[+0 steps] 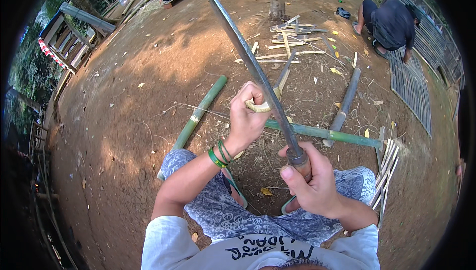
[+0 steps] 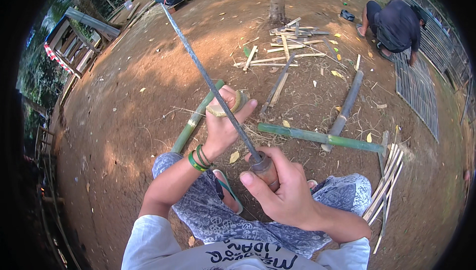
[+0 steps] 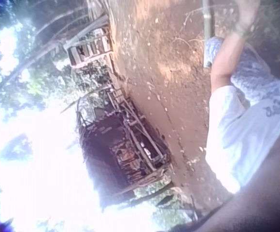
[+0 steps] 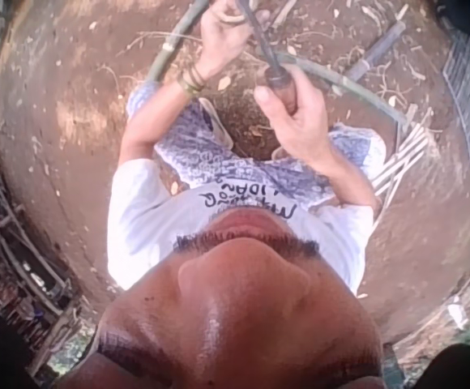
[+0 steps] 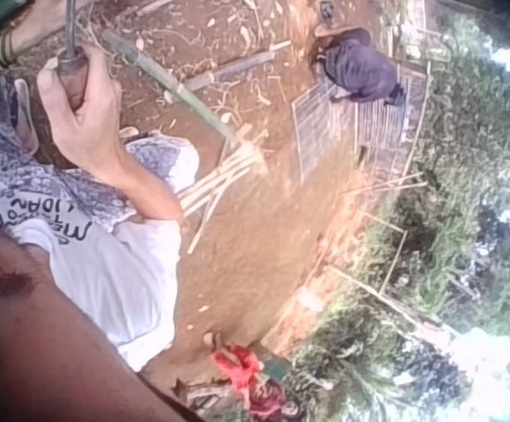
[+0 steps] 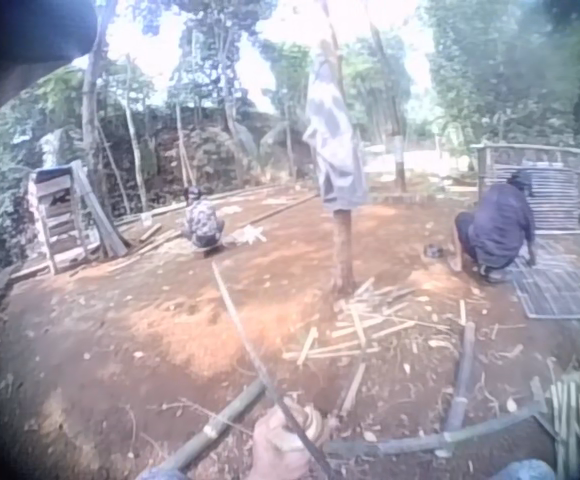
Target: The person sits on the ground and uses a machete to split a large bamboo pole into smaller strips. They first cut the pole into sections, then split the sections lengthwise into thin slats, and finally shave the edges of the slats to smooth them.
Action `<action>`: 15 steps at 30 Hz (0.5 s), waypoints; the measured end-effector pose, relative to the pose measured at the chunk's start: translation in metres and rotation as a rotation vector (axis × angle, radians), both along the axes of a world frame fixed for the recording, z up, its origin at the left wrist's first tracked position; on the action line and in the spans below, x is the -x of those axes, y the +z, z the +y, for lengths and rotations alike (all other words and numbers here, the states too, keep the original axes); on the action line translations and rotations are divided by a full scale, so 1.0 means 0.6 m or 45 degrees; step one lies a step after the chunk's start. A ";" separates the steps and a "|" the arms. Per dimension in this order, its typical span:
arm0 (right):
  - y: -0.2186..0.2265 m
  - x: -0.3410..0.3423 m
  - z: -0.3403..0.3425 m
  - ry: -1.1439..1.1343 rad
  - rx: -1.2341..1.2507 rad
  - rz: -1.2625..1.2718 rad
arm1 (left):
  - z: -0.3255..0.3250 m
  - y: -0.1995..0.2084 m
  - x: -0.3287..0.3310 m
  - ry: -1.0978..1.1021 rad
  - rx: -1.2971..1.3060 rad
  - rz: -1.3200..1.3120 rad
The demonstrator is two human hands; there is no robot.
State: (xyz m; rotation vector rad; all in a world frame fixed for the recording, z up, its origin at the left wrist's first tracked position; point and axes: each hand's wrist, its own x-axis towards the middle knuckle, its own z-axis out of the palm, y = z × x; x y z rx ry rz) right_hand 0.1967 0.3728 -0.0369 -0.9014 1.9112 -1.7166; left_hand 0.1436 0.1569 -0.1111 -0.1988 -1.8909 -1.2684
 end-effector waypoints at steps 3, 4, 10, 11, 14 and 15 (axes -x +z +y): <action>-0.002 0.000 0.000 0.005 0.012 0.010 | 0.000 -0.002 0.000 0.006 -0.006 -0.017; -0.004 0.000 0.000 0.006 0.019 0.013 | 0.001 -0.002 -0.001 0.000 -0.018 -0.022; -0.008 -0.004 -0.006 -0.065 0.090 -0.021 | 0.002 -0.001 0.000 -0.010 -0.026 0.003; -0.008 -0.004 -0.006 -0.062 0.085 -0.016 | 0.002 -0.001 0.000 -0.014 -0.030 0.005; -0.007 -0.002 -0.003 -0.030 0.054 -0.005 | 0.001 -0.003 0.000 -0.022 -0.043 -0.006; -0.005 0.000 0.000 -0.006 0.033 -0.001 | 0.002 -0.004 0.000 -0.014 -0.032 -0.001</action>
